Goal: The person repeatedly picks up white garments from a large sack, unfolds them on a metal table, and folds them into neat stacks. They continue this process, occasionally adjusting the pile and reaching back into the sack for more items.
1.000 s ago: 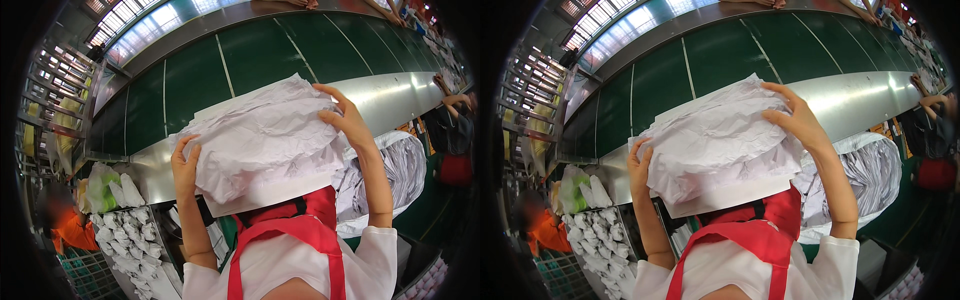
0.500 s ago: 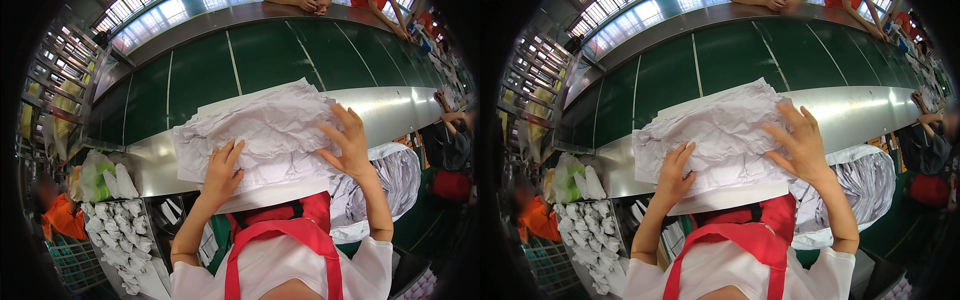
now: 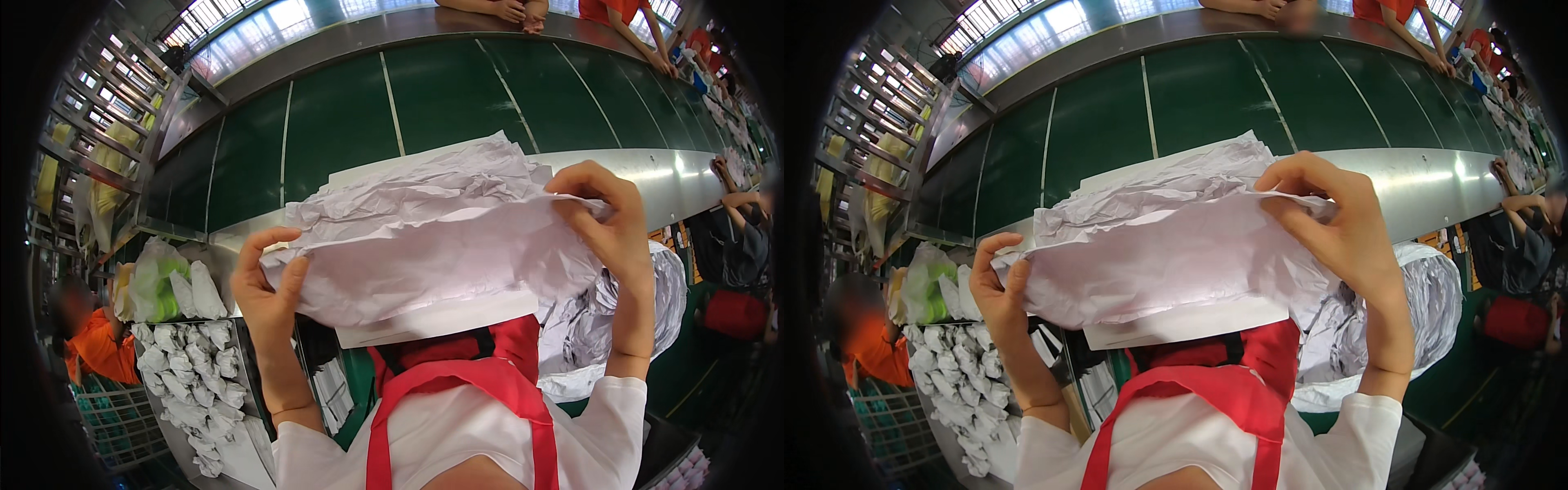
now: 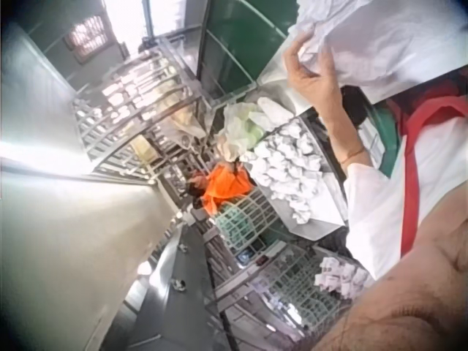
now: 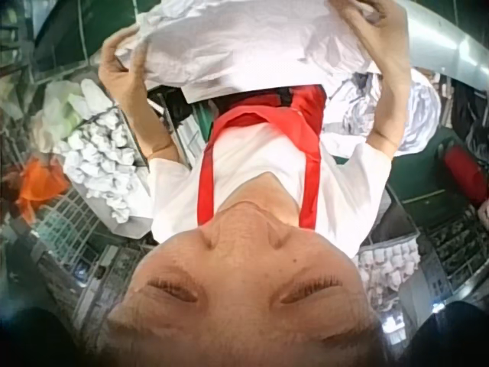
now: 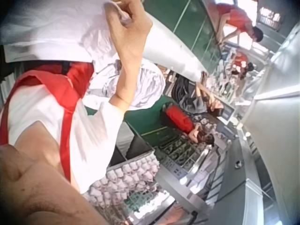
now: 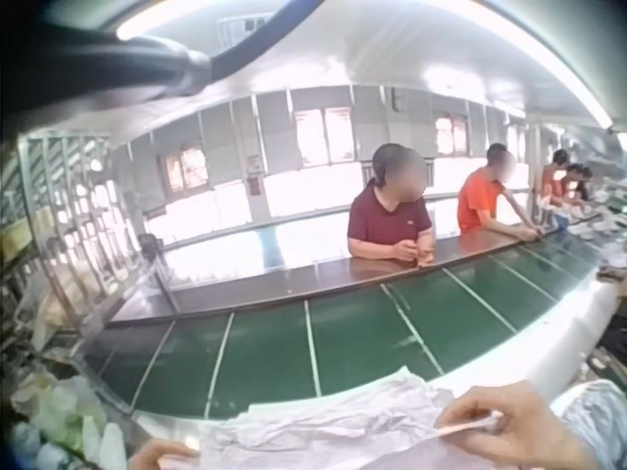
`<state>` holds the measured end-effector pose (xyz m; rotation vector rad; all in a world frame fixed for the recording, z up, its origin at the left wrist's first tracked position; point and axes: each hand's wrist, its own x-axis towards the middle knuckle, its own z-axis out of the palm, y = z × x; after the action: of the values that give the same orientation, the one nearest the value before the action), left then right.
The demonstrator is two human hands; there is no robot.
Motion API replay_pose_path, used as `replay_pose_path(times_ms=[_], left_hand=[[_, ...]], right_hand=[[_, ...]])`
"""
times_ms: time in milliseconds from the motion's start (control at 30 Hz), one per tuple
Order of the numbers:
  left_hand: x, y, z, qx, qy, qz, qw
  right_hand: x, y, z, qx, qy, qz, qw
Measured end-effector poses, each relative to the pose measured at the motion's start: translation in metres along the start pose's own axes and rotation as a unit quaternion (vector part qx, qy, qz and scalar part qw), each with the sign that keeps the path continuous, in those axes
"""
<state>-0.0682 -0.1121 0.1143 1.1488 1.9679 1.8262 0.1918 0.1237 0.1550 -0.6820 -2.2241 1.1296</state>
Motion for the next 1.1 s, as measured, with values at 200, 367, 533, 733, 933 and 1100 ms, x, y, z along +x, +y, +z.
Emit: replay_pose_path(times_ms=[200, 367, 533, 733, 933, 1100], left_hand=[[0.025, -0.067, -0.002, 0.068, -0.081, -0.1, 0.989], [0.013, -0.039, 0.038, 0.334, 0.066, 0.133, 0.931], [-0.007, -0.048, 0.091, 0.405, -0.198, 0.33, 0.829], [0.008, -0.102, 0.073, 0.497, -0.197, 0.184, 0.825], [-0.005, -0.124, 0.068, 0.475, -0.221, 0.106, 0.845], [0.003, -0.085, 0.074, 0.571, -0.245, 0.077, 0.78]], right_hand=[[0.032, 0.059, 0.028, -0.099, -0.116, 0.031, 0.988], [0.021, 0.04, 0.06, -0.286, 0.102, -0.207, 0.93], [-0.004, 0.011, 0.138, -0.122, -0.048, -0.158, 0.979], [-0.005, 0.106, 0.116, -0.407, 0.012, -0.085, 0.909], [-0.014, 0.14, 0.116, -0.35, -0.028, -0.034, 0.936], [-0.013, 0.147, 0.113, -0.347, 0.009, -0.062, 0.936]])
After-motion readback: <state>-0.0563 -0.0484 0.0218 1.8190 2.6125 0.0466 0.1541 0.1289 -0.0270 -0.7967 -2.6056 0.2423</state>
